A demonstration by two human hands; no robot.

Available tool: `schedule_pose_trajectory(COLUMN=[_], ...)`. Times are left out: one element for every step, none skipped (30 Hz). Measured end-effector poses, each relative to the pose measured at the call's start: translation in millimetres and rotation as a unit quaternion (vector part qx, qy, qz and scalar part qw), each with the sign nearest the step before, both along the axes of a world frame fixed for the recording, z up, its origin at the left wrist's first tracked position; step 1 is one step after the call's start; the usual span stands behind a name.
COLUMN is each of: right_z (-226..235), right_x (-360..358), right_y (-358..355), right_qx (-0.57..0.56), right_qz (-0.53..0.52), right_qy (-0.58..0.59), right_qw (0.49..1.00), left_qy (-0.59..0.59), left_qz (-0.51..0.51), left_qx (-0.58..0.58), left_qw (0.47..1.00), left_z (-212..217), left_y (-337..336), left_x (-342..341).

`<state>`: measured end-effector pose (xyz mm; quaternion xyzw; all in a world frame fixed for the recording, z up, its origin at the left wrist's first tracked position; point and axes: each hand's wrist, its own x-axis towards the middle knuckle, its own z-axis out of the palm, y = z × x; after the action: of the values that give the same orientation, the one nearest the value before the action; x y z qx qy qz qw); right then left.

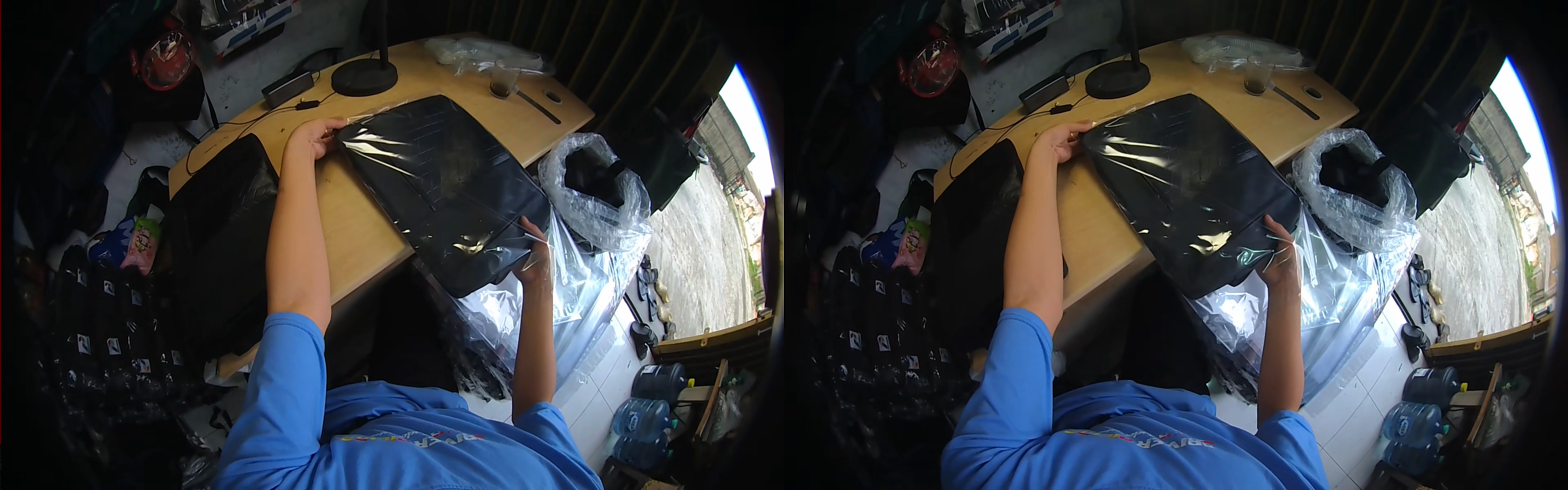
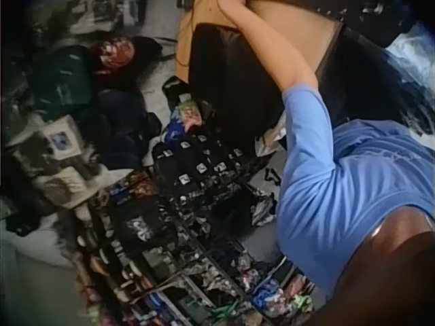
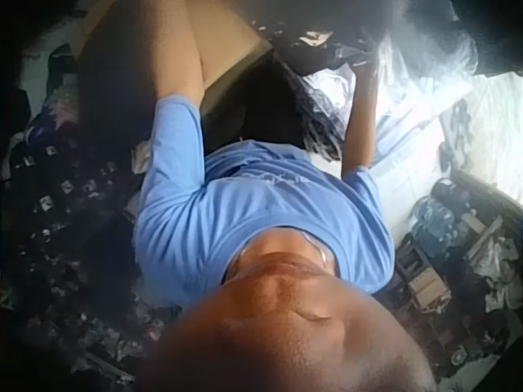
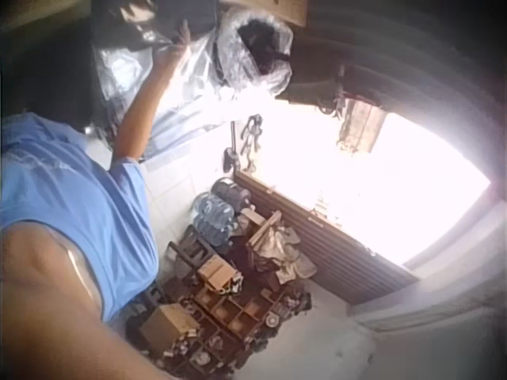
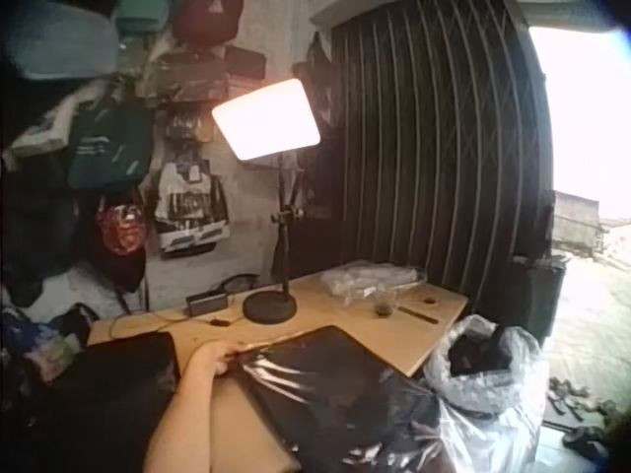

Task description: The person places black bags into clear plastic sleeves and then handles black shoulder straps.

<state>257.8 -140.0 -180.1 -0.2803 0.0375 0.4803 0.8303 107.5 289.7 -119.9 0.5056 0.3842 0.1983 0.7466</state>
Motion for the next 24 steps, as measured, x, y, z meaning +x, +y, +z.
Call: schedule_pose_trajectory(right_z=[-1,-1,0,1,4,7,8,7,6,6,9,9,8,9,9,10,11,12,12,13,14,15,17,18], right_x=[2,-1,-3,-5,-6,-7,-7,-5,-2,0,-2,-1,0,0,0,-1,-2,-2,-1,0,-1,-2,-4,-6], right_y=[-4,-3,-3,-3,-3,-3,-4,-3,-4,-3,-1,-2,-3,-3,-2,-2,-2,-2,-2,-2,-2,-3,-2,-1], right_qx=[-0.017,-0.016,0.001,0.017,0.017,0.013,0.009,0.010,0.011,0.011,-0.007,-0.008,0.001,0.011,0.011,0.011,0.012,0.014,0.014,0.025,0.036,0.036,0.025,0.014], right_qz=[-0.021,-0.018,-0.022,-0.025,-0.024,-0.022,-0.020,-0.019,-0.017,-0.015,-0.024,-0.024,-0.018,-0.012,-0.011,-0.011,-0.004,0.002,0.001,0.013,0.024,0.024,0.013,0.002], right_qy=[0.003,0.003,-0.002,-0.008,-0.007,-0.001,0.005,0.005,-0.004,-0.013,-0.022,-0.022,-0.016,-0.011,-0.012,-0.012,-0.013,-0.014,-0.014,-0.012,-0.010,-0.010,-0.015,-0.020], right_qw=[1.000,1.000,1.000,1.000,1.000,1.000,1.000,1.000,1.000,1.000,0.999,0.999,1.000,1.000,1.000,1.000,1.000,1.000,1.000,1.000,0.999,0.999,0.999,1.000], left_qy=[-0.038,-0.076,-0.075,-0.079,-0.083,-0.083,-0.062,-0.041,-0.042,0.007,0.057,0.058,0.067,0.076,0.076,0.061,0.046,0.046,0.055,0.066,0.067,0.090,0.113,0.113], left_qz=[-0.001,0.007,0.009,-0.013,-0.035,-0.034,-0.019,-0.004,-0.003,0.007,0.016,0.016,0.017,0.018,0.018,0.037,0.055,0.054,0.039,0.025,0.025,0.021,0.016,0.016], left_qx=[-0.044,-0.082,-0.080,-0.092,-0.106,-0.106,-0.078,-0.047,-0.046,0.019,0.082,0.081,0.147,0.213,0.213,0.221,0.230,0.230,0.216,0.201,0.202,0.208,0.215,0.215], left_qw=[0.998,0.994,0.994,0.993,0.990,0.990,0.995,0.998,0.998,1.000,0.995,0.995,0.987,0.974,0.974,0.973,0.971,0.971,0.974,0.977,0.977,0.974,0.970,0.970], left_z=[4,11,11,13,14,14,12,12,12,14,14,14,15,15,16,17,17,18,20,19,18,17,15,11], left_y=[-12,-16,-12,-9,-9,-11,-14,-14,-10,-7,-8,-9,-11,-13,-15,-17,-18,-18,-17,-13,-10,-6,-2,0], left_x=[5,-1,-5,-9,-12,-13,-12,-13,-12,-11,-9,-7,-4,-1,1,3,5,4,2,-1,-6,-10,-14,-17])
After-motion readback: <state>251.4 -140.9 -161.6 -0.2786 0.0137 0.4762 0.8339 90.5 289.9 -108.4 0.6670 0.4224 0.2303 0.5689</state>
